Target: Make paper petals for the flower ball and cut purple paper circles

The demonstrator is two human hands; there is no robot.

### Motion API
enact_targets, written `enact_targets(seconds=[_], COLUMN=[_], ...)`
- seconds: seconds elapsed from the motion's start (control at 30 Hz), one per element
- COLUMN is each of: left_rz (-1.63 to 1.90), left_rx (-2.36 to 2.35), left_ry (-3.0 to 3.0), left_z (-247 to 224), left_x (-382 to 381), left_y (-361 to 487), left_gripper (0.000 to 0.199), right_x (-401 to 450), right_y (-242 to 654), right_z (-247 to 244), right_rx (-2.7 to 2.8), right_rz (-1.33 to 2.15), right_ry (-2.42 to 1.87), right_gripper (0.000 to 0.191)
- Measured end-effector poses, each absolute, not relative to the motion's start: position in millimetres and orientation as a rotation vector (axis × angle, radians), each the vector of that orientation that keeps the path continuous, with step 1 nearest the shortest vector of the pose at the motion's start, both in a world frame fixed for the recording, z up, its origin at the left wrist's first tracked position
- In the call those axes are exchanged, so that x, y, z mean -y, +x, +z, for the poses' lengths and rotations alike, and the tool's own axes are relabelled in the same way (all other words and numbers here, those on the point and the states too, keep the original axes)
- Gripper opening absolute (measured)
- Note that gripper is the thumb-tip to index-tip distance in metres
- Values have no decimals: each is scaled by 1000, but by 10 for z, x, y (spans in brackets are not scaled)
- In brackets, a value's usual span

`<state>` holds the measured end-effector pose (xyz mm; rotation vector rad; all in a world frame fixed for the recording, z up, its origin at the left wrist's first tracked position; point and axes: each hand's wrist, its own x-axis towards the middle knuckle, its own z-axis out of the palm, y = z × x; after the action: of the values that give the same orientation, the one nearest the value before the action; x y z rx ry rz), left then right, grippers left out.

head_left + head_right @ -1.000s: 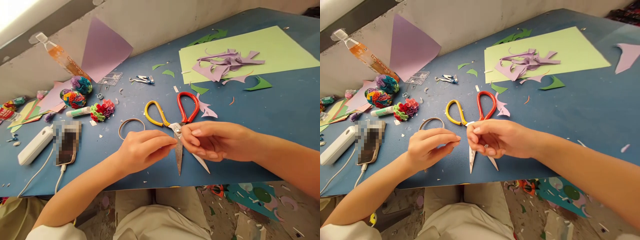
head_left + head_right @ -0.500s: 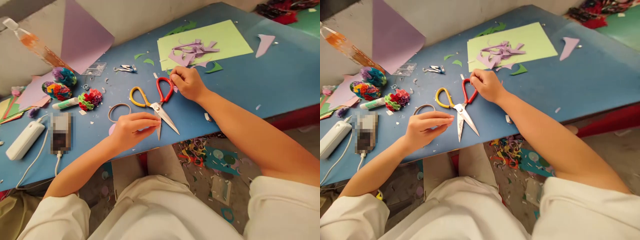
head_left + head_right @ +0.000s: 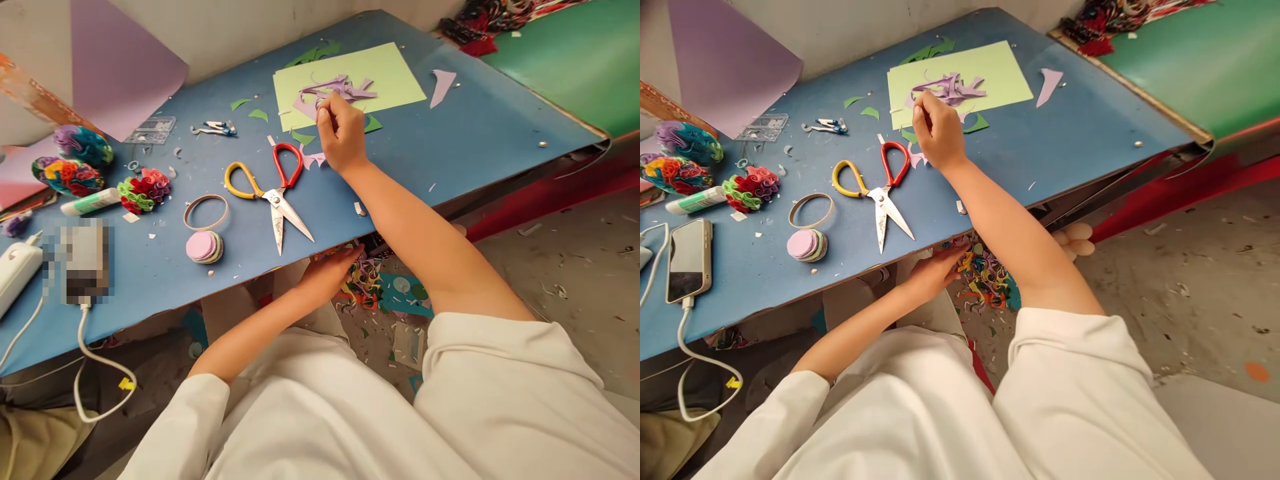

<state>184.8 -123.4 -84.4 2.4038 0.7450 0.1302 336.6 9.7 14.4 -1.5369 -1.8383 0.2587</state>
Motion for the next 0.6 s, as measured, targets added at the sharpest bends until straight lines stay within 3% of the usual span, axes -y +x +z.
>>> enact_targets(seconds=[0.13, 0.27, 0.43, 0.6], left_rz=[92, 51, -139, -223], left_rx=[-931, -1093, -956, -811], left_ry=[2277, 2177, 2034, 2009], left_z=[-1136, -1510, -1969, -2117], left_x=[1012, 978, 1401, 1803], left_y=[1722, 1317, 852, 706], left_gripper=[31, 33, 20, 26], right_x=[-51, -44, -72, -163], right_y=[3382, 3381, 3373, 3361], right_z=[177, 203, 208, 148], right_rx=[1877, 1883, 1837, 1767], right_rz=[252, 230, 147, 64], right_ry=[-1541, -1534, -1539, -1541], right_gripper=[38, 27, 22, 25])
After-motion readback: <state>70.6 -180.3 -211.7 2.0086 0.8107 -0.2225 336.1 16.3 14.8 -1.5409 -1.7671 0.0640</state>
